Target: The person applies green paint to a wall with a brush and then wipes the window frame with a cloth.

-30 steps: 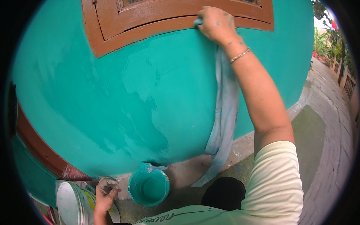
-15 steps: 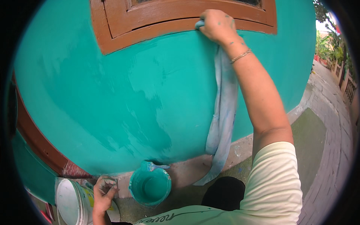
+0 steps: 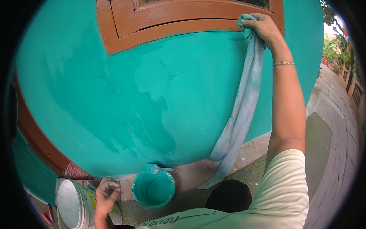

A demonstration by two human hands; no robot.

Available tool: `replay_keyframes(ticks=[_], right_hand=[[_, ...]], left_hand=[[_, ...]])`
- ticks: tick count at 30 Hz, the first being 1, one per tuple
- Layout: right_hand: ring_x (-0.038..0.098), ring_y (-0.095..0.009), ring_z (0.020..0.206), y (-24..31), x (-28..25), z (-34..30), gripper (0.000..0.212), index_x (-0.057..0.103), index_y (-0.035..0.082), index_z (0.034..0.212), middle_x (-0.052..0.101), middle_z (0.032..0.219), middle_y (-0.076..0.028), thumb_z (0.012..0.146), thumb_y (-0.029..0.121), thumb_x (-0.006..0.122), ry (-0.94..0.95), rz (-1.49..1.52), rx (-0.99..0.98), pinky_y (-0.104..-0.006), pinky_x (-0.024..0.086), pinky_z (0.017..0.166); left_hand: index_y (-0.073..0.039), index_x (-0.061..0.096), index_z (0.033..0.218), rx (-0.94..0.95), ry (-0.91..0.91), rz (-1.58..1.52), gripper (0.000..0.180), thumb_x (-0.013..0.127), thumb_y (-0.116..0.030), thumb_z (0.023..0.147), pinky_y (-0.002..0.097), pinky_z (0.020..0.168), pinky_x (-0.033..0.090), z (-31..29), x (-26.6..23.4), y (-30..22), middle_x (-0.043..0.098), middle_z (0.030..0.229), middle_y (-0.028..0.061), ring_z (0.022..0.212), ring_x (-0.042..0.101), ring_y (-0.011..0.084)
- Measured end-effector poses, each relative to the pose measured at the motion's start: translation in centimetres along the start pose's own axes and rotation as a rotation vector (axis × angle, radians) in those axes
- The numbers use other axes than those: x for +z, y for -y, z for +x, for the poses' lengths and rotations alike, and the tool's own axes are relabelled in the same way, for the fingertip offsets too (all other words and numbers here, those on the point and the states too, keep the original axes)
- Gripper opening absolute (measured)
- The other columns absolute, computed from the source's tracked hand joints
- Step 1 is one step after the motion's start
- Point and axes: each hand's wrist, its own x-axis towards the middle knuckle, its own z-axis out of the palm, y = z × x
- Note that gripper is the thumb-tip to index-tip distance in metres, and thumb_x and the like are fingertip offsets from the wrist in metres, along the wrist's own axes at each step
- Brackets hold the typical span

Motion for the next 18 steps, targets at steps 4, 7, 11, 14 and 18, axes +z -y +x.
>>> replay_keyframes(ticks=[4, 7, 11, 14, 18], right_hand=[[0.056, -0.009, 0.064, 0.3, 1.3, -2.8, 0.020, 0.060, -0.001, 0.103, 0.064, 0.081, -0.005, 0.093, 0.016, 0.057, -0.015, 0.444, 0.067, -0.0252, 0.045, 0.058], [0.046, -0.008, 0.058, -1.7, 1.3, -3.5, 0.017, 0.059, 0.005, 0.091, 0.058, 0.073, -0.002, 0.094, 0.019, 0.051, 0.049, 0.626, 0.208, -0.0241, 0.036, 0.052], [0.040, -0.009, 0.055, -2.3, 1.8, -3.9, 0.022, 0.056, 0.010, 0.081, 0.049, 0.066, 0.000, 0.090, 0.030, 0.055, 0.250, 0.759, 0.224, -0.0258, 0.031, 0.049], [0.045, -0.009, 0.060, -0.6, 5.2, -4.7, 0.019, 0.060, 0.007, 0.087, 0.051, 0.070, 0.000, 0.081, 0.026, 0.063, -0.055, 0.302, 0.084, -0.0265, 0.037, 0.049], [0.054, -0.019, 0.068, 0.4, 5.8, -3.3, 0.032, 0.057, -0.003, 0.100, 0.057, 0.077, -0.007, 0.077, 0.018, 0.063, -0.177, -0.118, -0.014, -0.0312, 0.046, 0.058]], left_hand=[[0.004, 0.060, 0.094, 0.010, 0.011, -0.032, 0.013, 0.064, 0.009, 0.083, 0.0275, 0.071, 0.053, 0.2, 0.5, 0.2, 0.052, 0.101, 0.0081, 0.080, 0.061, 0.0147], [0.004, 0.060, 0.094, -0.005, 0.018, -0.031, 0.014, 0.064, 0.009, 0.082, 0.0273, 0.072, 0.053, 0.4, 0.8, 0.4, 0.052, 0.102, 0.0080, 0.081, 0.061, 0.0145], [0.004, 0.060, 0.095, 0.019, 0.033, -0.033, 0.014, 0.064, 0.011, 0.082, 0.0268, 0.071, 0.053, 0.8, 1.0, 0.6, 0.051, 0.102, 0.0077, 0.082, 0.060, 0.0142], [0.004, 0.060, 0.095, 0.013, 0.024, -0.047, 0.015, 0.063, 0.011, 0.082, 0.0265, 0.071, 0.053, 0.4, 0.7, 0.8, 0.051, 0.102, 0.0078, 0.082, 0.060, 0.0141], [0.004, 0.060, 0.095, 0.013, 0.017, -0.019, 0.015, 0.063, 0.012, 0.082, 0.0260, 0.071, 0.053, 0.5, 0.5, 0.7, 0.051, 0.102, 0.0080, 0.082, 0.060, 0.0140]])
